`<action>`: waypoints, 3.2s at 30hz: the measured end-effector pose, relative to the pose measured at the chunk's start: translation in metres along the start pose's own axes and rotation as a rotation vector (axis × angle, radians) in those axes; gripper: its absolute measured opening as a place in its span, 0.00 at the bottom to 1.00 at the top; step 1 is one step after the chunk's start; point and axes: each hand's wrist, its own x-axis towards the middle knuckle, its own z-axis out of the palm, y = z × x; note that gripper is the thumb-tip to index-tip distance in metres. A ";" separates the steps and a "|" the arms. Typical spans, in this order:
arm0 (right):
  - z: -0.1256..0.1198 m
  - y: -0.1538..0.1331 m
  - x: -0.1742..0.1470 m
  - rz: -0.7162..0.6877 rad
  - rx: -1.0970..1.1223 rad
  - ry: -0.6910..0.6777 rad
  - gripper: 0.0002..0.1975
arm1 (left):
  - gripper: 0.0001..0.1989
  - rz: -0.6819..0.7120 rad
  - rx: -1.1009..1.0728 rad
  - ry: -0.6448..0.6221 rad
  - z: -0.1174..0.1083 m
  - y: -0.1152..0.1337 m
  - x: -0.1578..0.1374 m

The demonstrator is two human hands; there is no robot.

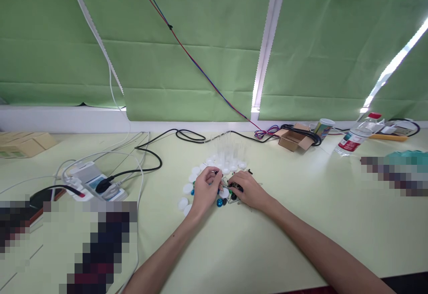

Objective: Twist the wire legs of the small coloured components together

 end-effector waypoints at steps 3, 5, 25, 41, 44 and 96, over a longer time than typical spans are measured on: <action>0.001 -0.001 0.000 0.002 -0.006 -0.012 0.03 | 0.13 0.001 -0.002 -0.004 0.000 0.000 0.000; 0.001 -0.001 0.000 0.000 -0.017 -0.020 0.04 | 0.13 0.001 -0.006 -0.004 0.000 0.000 0.000; 0.006 -0.004 -0.002 0.025 -0.015 -0.029 0.08 | 0.14 -0.018 -0.043 -0.023 -0.001 -0.002 0.000; 0.011 -0.002 0.000 -0.008 0.099 0.130 0.09 | 0.17 -0.235 -0.237 0.044 0.001 0.008 -0.001; 0.008 -0.006 0.000 -0.027 0.134 0.180 0.09 | 0.16 -0.254 -0.276 0.033 0.001 0.010 -0.001; 0.006 -0.016 -0.003 0.031 0.399 0.259 0.04 | 0.15 -0.166 -0.128 -0.184 0.001 0.003 -0.004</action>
